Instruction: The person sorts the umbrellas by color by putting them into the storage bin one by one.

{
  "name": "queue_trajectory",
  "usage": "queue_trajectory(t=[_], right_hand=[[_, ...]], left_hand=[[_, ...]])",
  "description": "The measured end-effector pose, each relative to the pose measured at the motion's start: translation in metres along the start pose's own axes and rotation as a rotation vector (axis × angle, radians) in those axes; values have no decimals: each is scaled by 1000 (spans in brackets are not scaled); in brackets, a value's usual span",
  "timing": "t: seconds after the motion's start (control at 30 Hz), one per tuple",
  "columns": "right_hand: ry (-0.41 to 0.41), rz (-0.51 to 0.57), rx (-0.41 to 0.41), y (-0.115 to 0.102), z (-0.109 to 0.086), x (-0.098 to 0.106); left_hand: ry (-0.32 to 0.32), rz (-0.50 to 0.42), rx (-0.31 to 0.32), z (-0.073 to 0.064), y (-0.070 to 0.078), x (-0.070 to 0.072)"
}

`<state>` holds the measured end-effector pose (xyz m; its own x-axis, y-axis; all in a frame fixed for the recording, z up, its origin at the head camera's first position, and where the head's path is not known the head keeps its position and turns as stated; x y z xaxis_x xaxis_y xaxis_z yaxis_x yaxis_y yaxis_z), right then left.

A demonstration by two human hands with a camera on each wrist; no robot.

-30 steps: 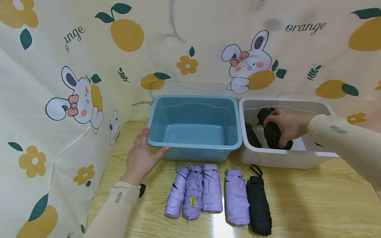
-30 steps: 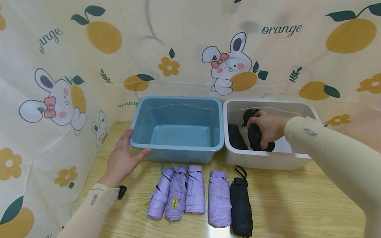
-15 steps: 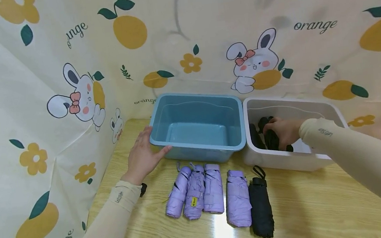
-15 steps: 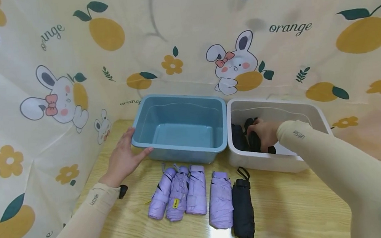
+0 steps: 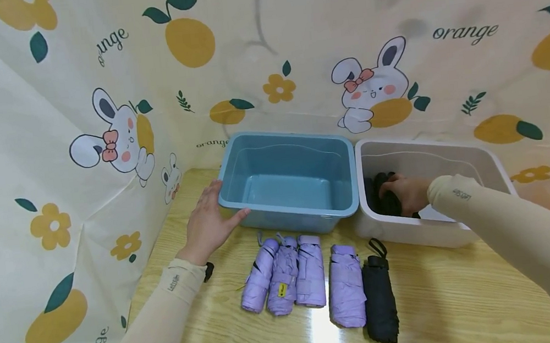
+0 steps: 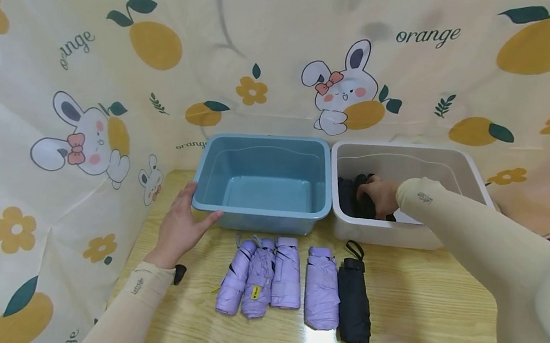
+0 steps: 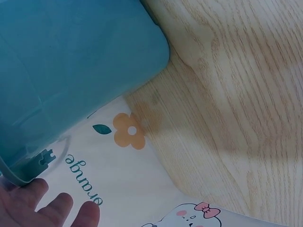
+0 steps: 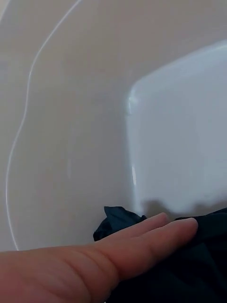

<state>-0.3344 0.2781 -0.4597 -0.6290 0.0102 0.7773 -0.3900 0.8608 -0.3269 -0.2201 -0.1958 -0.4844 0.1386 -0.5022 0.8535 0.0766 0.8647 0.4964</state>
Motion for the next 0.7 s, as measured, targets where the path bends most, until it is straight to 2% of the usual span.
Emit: queue_trajectory(t=[0.33,0.7], right_hand=[[7,-39,15,6,0,-3],[-46,-6,3,9,3,-6]], left_hand=[[7,6,-7,0,1,-1],[3,9,0,1,0,-2]])
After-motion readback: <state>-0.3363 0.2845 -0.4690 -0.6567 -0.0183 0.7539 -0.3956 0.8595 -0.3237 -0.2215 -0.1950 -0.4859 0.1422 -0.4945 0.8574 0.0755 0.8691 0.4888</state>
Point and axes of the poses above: each hand's wrist, its own z-axis towards the middle knuckle, its own x-axis out of the back of the hand, y = z × x, the point moved 1 cm from there along z, towards the middle knuckle, and after that the axes turned 2 degrees about z, right-handed, at the moved point
